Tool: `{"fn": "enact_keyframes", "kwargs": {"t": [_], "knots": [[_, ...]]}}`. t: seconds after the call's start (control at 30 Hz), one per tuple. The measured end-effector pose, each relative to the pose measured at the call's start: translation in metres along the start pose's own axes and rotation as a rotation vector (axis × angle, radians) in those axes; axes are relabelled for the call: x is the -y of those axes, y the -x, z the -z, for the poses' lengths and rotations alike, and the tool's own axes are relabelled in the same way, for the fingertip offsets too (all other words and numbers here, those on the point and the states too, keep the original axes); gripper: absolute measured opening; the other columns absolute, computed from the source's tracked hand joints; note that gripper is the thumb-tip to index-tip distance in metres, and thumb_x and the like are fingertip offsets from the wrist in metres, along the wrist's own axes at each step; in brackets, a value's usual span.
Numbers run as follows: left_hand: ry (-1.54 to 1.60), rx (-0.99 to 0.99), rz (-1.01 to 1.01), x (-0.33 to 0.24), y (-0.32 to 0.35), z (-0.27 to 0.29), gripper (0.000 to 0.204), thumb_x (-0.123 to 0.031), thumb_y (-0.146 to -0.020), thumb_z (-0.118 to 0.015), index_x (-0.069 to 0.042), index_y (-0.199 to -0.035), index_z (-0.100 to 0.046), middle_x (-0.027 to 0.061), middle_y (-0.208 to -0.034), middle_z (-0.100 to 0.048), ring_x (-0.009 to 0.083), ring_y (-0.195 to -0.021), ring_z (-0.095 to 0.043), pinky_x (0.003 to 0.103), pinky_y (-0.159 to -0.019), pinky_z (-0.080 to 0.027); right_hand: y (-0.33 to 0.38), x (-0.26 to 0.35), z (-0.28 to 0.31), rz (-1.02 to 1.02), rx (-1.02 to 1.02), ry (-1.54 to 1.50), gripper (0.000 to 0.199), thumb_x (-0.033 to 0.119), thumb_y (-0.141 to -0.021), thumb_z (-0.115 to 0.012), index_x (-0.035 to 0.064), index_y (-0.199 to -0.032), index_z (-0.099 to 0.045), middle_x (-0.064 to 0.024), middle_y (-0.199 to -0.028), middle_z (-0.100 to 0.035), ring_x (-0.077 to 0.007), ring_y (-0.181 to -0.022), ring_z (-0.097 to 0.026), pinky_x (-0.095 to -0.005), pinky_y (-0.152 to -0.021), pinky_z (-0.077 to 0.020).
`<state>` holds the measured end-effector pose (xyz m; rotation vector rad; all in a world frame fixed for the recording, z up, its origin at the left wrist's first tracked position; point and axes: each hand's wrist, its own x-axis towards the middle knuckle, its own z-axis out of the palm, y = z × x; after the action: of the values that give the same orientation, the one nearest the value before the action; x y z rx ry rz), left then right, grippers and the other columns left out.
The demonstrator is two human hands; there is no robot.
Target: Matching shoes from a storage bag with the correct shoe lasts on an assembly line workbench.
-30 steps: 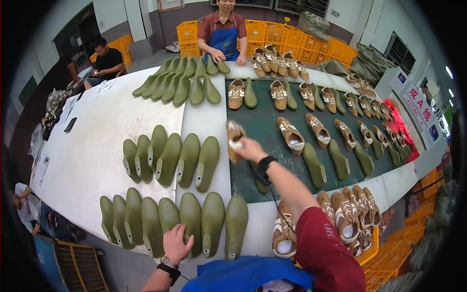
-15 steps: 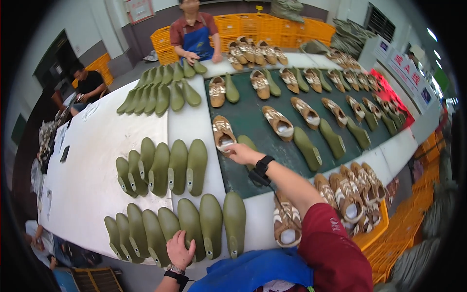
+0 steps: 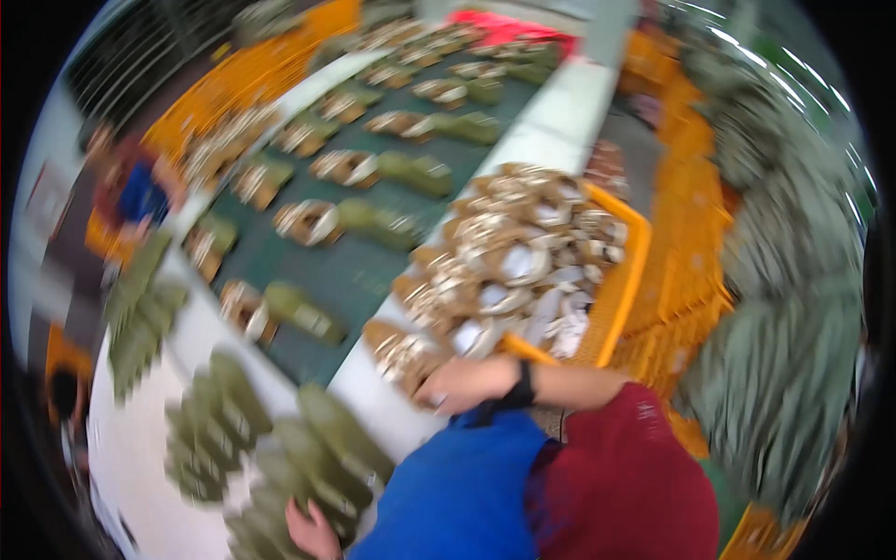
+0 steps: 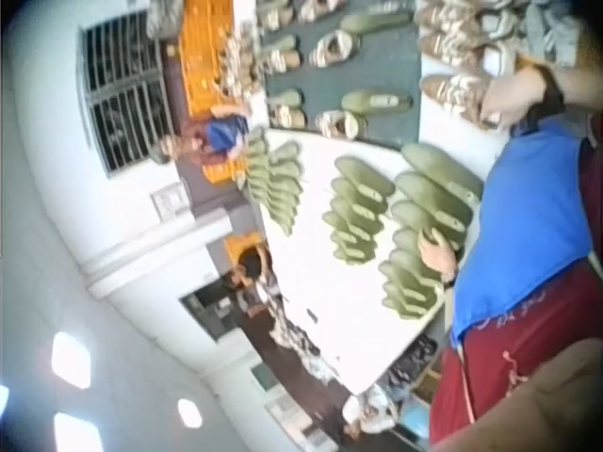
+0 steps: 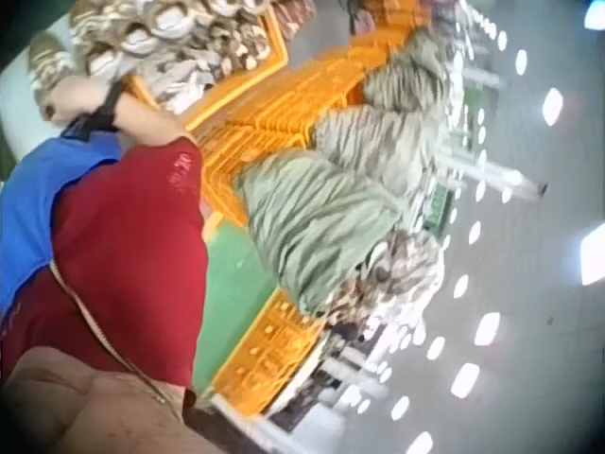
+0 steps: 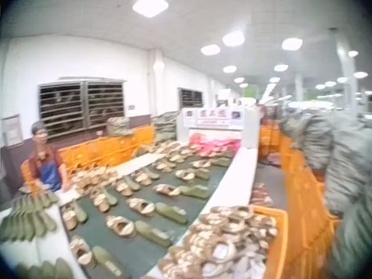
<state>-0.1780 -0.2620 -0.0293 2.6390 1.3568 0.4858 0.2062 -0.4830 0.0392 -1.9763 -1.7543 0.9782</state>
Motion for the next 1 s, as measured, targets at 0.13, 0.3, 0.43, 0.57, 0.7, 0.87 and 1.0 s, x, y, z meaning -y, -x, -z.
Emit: {"fn": "enact_keyframes", "kwargs": {"t": [0.13,0.3,0.43,0.57,0.7,0.87,1.0], "knots": [[-0.146,-0.126,-0.128,-0.018,0.013,0.019,0.043,-0.047,-0.083,-0.057,-0.015,-0.112,-0.063,0.0121,-0.103,-0.065,0.0275,-0.087,-0.064,0.036,-0.074,-0.051,-0.024,-0.023,-0.093,-0.016,-0.368,0.304,0.017,0.019,-0.055,-0.065,0.0035,-0.063,-0.065,-0.0155,-0.062,-0.061,-0.0296,-0.060,-0.062,-0.0387,-0.055,-0.0482],[-0.130,-0.131,-0.187,-0.038,0.004,0.020,0.043,-0.047,-0.082,-0.057,-0.014,-0.110,-0.063,0.0127,-0.101,-0.065,0.0286,-0.086,-0.064,0.037,-0.074,-0.050,-0.017,-0.033,-0.081,-0.122,-0.355,0.178,0.027,0.024,-0.049,-0.070,0.0027,-0.064,-0.066,-0.0150,-0.063,-0.062,-0.0310,-0.063,-0.063,-0.0386,-0.057,-0.0488],[-0.148,-0.118,-0.139,-0.046,0.001,0.021,0.043,-0.047,-0.082,-0.057,-0.014,-0.109,-0.064,0.0132,-0.100,-0.065,0.0295,-0.085,-0.063,0.039,-0.073,-0.050,-0.022,-0.035,-0.080,-0.102,-0.362,0.122,0.030,0.026,-0.049,-0.071,0.0015,-0.065,-0.066,-0.0159,-0.062,-0.061,-0.0322,-0.063,-0.062,-0.0396,-0.057,-0.0485],[-0.164,-0.096,-0.054,-0.046,0.003,0.024,0.043,-0.047,-0.082,-0.057,-0.013,-0.108,-0.064,0.0137,-0.098,-0.065,0.0303,-0.084,-0.063,0.040,-0.073,-0.050,-0.027,-0.032,-0.079,-0.065,-0.364,0.100,0.032,0.030,-0.050,-0.072,0.0025,-0.066,-0.066,-0.0159,-0.062,-0.061,-0.0323,-0.063,-0.062,-0.0400,-0.056,-0.0480],[-0.190,-0.062,0.038,-0.046,-0.002,0.024,0.043,-0.046,-0.081,-0.056,-0.012,-0.107,-0.065,0.0141,-0.097,-0.065,0.0312,-0.083,-0.063,0.041,-0.073,-0.049,-0.024,-0.035,-0.079,-0.015,-0.391,0.107,0.034,0.030,-0.053,-0.073,0.0004,-0.066,-0.062,-0.0156,-0.061,-0.059,-0.0342,-0.063,-0.060,-0.0417,-0.055,-0.0464],[-0.205,-0.063,0.103,-0.036,0.004,0.006,0.044,-0.046,-0.081,-0.056,-0.012,-0.106,-0.065,0.0144,-0.096,-0.065,0.0319,-0.082,-0.063,0.042,-0.072,-0.049,-0.023,-0.028,-0.076,-0.027,-0.362,0.107,0.035,0.032,-0.053,-0.074,0.0014,-0.067,-0.062,-0.0152,-0.063,-0.060,-0.0338,-0.064,-0.060,-0.0412,-0.055,-0.0467],[-0.218,-0.109,0.057,-0.018,0.003,-0.009,0.043,-0.047,-0.081,-0.056,-0.011,-0.105,-0.065,0.0138,-0.095,-0.065,0.0320,-0.082,-0.063,0.042,-0.071,-0.049,-0.028,-0.030,-0.081,-0.038,-0.356,0.138,0.035,0.033,-0.054,-0.075,0.0039,-0.070,-0.064,-0.0142,-0.066,-0.062,-0.0330,-0.067,-0.061,-0.0412,-0.057,-0.0471]]}}
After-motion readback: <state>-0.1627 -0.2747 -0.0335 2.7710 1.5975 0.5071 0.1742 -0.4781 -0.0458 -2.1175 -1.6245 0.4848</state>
